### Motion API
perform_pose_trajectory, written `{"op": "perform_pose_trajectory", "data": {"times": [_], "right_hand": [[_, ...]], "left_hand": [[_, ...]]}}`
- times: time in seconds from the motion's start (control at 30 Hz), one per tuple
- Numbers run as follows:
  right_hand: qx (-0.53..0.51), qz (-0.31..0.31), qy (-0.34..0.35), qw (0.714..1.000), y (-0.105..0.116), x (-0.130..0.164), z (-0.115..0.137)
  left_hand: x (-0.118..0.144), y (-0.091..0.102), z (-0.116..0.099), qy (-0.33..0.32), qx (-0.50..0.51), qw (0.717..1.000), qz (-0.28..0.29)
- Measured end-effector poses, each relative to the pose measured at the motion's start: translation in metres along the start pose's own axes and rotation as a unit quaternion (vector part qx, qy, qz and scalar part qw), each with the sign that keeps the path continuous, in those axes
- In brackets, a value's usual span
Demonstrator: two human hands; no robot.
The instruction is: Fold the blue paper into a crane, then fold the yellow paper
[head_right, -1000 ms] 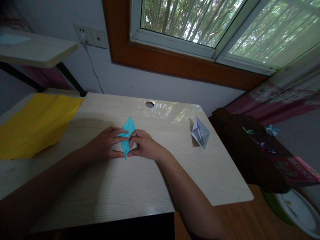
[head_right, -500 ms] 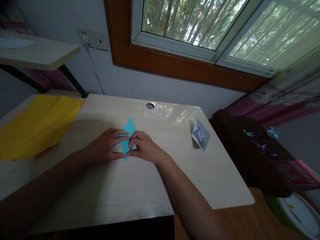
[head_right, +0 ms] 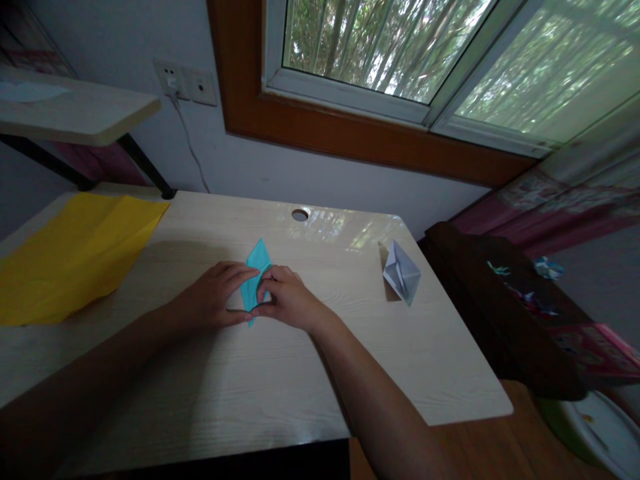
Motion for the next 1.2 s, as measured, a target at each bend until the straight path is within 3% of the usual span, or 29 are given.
{"op": "perform_pose_trajectory", "data": {"times": [0.37, 0.73, 1.2], "right_hand": [[-0.048, -0.028, 0.004, 0.998, 0.003, -0.001, -0.002], [-0.082, -0.054, 0.009, 0.995, 0.003, 0.0, -0.007], [-0.003, -0.084, 0.021, 0.996, 0.004, 0.003, -0.011]], "left_hand": [[0.001, 0.001, 0.002, 0.011, 0.007, 1.0, -0.018], [0.001, -0.001, 0.001, 0.004, -0.025, 1.0, 0.001], [0.004, -0.004, 0.004, 0.015, -0.042, 0.999, 0.014]]}}
Point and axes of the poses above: each hand's wrist, its own x-axis away from the middle knuckle, its own y-axis out of the back of the hand, z = x × y, the point moved 7 cm from there along -x, towards the middle knuckle, and after that the axes turned 14 degrees about -z, right-handed, at the moved point
